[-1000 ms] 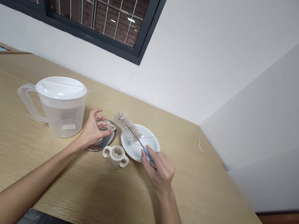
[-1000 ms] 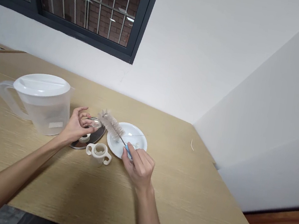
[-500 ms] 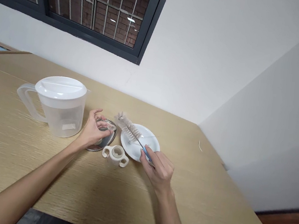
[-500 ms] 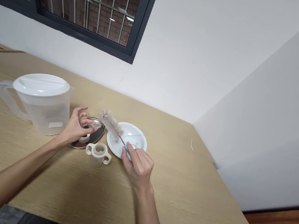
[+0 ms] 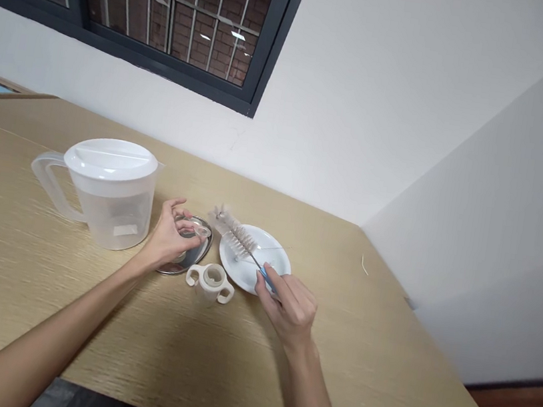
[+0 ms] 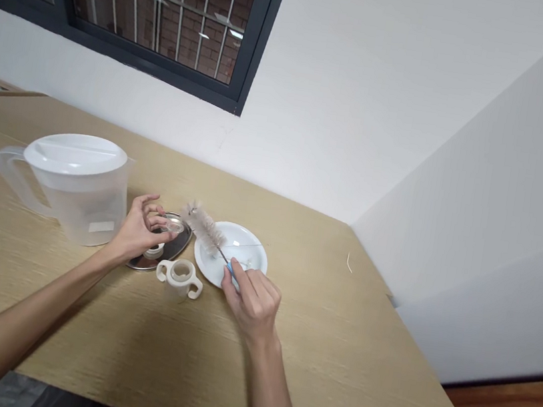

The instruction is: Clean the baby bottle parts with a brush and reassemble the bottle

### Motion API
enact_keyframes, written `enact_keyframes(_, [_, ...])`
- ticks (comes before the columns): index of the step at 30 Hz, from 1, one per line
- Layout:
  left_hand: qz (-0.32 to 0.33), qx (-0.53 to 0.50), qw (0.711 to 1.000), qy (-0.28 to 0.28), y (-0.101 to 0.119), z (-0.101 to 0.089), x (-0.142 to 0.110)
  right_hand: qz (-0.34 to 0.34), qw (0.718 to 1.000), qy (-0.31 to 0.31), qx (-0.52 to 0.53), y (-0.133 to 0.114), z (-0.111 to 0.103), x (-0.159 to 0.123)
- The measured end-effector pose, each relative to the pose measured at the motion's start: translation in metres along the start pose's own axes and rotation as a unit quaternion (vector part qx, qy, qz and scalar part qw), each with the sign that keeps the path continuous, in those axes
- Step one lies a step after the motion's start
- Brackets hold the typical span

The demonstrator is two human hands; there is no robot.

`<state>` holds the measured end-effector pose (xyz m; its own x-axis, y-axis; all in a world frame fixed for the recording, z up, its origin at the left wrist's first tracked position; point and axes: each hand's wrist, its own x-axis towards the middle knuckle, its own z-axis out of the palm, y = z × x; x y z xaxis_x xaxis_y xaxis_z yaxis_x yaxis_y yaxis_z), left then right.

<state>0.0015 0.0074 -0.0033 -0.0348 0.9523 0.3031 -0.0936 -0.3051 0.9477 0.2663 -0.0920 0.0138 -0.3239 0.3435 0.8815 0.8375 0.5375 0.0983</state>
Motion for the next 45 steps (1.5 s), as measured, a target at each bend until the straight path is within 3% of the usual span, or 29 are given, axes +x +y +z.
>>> enact_keyframes(10, [-0.007, -0.002, 1.000, 0.007, -0.0024, -0.0003, 0.0003, -0.033, 0.999, -0.036, -0.003, -0.0005, 0.0004, -0.0021])
enact_keyframes(21, [-0.009, 0.015, 0.999, 0.029, -0.0053, -0.0018, 0.0024, 0.002, 0.999, 0.000, 0.040, -0.0024, 0.0001, -0.0012])
enact_keyframes(27, [0.009, 0.021, 1.000, 0.022, -0.0042, -0.0011, 0.0015, -0.022, 0.999, -0.031, 0.025, 0.0022, 0.0000, -0.0021])
enact_keyframes(34, [0.012, 0.026, 0.999, 0.020, -0.0031, -0.0016, 0.0016, -0.003, 1.000, 0.003, 0.029, 0.0012, -0.0017, 0.0013])
enact_keyframes(45, [0.057, 0.087, 0.994, 0.026, -0.0034, -0.0022, 0.0012, -0.034, 0.998, -0.039, 0.020, 0.0022, 0.0011, -0.0018])
